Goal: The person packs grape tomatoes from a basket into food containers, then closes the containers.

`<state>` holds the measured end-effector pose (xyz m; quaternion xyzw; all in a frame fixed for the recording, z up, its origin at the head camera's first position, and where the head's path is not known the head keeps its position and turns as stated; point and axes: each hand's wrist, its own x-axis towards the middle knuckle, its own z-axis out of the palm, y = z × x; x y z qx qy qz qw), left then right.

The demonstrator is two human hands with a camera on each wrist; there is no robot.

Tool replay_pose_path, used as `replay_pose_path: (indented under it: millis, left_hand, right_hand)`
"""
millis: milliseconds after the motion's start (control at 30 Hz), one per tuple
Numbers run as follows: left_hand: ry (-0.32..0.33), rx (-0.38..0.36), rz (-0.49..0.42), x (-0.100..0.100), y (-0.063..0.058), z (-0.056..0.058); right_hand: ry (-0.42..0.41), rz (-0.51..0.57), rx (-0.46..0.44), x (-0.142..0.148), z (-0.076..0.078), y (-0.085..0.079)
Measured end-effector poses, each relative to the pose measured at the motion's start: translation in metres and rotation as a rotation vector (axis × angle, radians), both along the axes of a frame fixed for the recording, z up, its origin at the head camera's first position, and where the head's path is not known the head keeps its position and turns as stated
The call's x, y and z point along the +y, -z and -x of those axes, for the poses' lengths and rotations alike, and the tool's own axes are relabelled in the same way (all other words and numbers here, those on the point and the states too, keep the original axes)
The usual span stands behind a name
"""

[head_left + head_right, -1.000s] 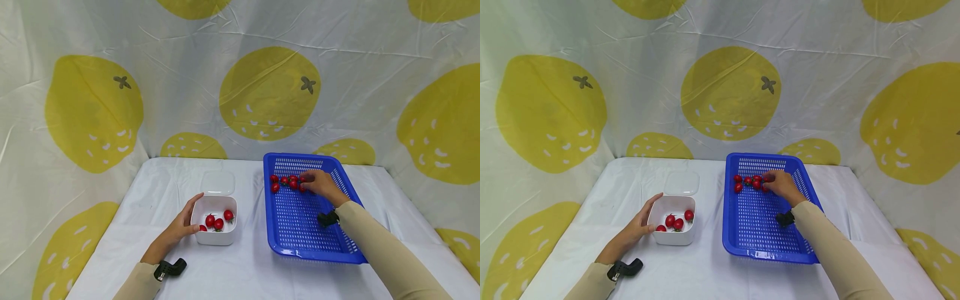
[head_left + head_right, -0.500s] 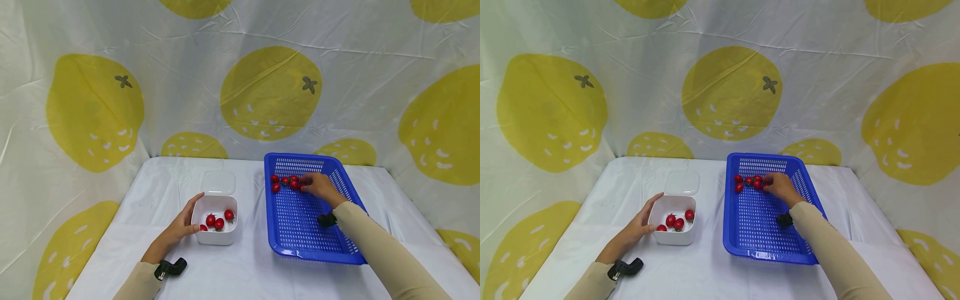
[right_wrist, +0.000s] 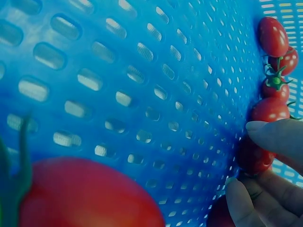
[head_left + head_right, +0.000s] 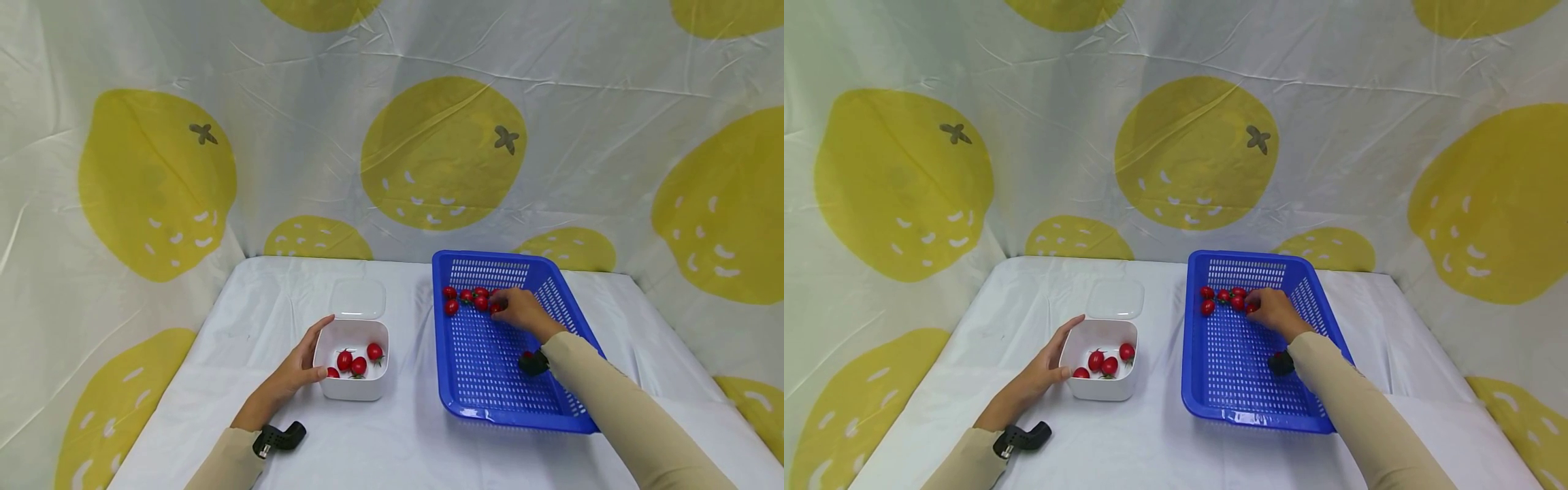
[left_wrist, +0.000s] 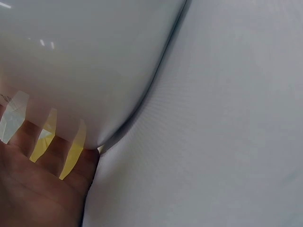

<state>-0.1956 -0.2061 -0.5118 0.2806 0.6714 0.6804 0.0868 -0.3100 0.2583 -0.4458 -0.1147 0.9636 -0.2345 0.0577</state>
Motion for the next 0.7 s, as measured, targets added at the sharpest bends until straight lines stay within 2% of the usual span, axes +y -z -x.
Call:
replay_pose_path:
  millis: [700]
  left_hand:
    - [0.011,-0.013,-0.024,0.0003,0.0008,0.0002]
  right_hand:
    - [0.001,0.017,0.038,0.0002,-0.0013,-0.0001]
